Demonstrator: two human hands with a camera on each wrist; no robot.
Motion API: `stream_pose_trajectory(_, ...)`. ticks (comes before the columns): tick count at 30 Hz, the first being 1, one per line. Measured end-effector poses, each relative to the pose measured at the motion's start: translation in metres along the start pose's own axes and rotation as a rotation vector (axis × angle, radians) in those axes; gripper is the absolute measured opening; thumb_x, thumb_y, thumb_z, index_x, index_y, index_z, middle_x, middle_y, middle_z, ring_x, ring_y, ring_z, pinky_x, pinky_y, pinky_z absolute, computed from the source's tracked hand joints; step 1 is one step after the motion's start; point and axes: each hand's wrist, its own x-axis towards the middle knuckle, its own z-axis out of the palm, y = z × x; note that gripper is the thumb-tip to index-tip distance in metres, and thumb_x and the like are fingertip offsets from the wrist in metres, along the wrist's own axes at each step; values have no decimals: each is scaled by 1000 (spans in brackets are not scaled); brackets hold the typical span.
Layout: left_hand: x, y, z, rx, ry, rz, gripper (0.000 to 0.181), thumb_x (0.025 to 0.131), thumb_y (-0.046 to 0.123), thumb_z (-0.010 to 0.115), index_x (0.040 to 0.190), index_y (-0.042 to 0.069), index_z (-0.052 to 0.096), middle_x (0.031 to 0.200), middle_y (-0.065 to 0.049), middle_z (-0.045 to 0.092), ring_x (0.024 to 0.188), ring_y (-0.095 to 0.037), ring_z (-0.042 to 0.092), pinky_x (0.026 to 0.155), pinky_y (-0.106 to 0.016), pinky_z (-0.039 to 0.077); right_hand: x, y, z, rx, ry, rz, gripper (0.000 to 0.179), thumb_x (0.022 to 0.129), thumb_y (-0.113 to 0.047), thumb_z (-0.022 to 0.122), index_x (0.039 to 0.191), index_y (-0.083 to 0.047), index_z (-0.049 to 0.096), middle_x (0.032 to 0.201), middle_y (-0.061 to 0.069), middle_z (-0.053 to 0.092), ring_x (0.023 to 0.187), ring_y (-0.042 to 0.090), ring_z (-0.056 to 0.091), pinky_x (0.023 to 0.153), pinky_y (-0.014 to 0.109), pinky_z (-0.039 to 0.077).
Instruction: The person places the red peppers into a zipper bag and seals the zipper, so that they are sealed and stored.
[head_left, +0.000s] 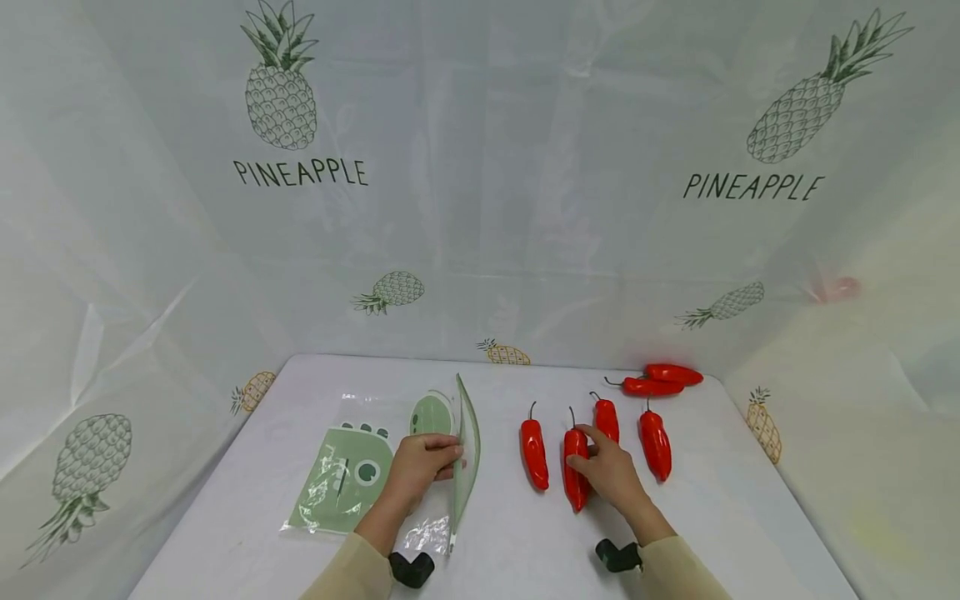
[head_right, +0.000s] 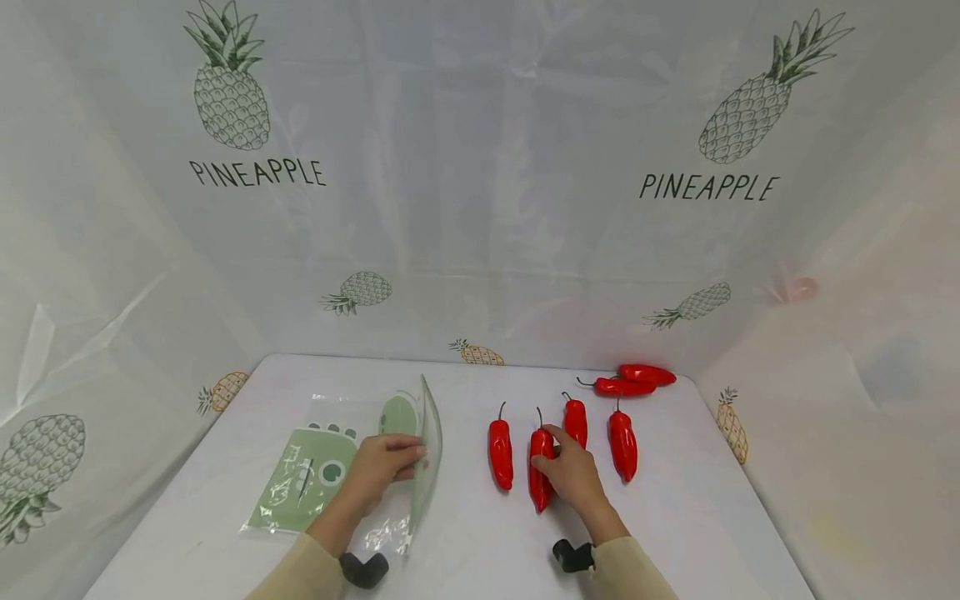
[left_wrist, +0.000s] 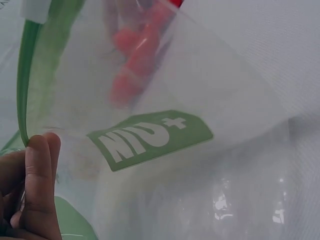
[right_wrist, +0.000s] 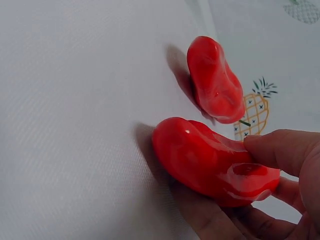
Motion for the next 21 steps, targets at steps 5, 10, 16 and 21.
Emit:
stream_pose_trajectory(5,-3,2,0,4,-4,5,31,95,9,78,119,-10,73,105,-15,76,88,-20,79,73,-28,66,-2,0,-1,17,4,-11,73,90,-22,83,154,-11,51,133,28,62,116,43,60,73,46,67)
stream_pose_trajectory(10,-4,3,1,13,-3,4,31,96,10,78,119,-9,73,105,-14,76,89,-21,79,73,-27,66,-2,3,-1,40,19,-34,73,90,-22,83,155,-12,50,137,29,60,122,47,59,75,47,67)
stream_pose_trajectory(16,-5,3,2,21,6,-9,30,95,9,78,119,-8,74,103,-13,77,89,-21,79,73,-27,66,-1,8,0,85,28,-50,73,92,-23,82,155,-13,48,139,28,60,125,47,58,80,48,67)
stream_pose_trajectory(21,-7,5,3,26,12,-2,30,95,8,78,119,-8,74,102,-13,77,89,-22,79,72,-28,66,-1,6,-1,150,20,-47,72,94,-24,80,157,-16,47,141,27,60,125,45,59,80,45,67)
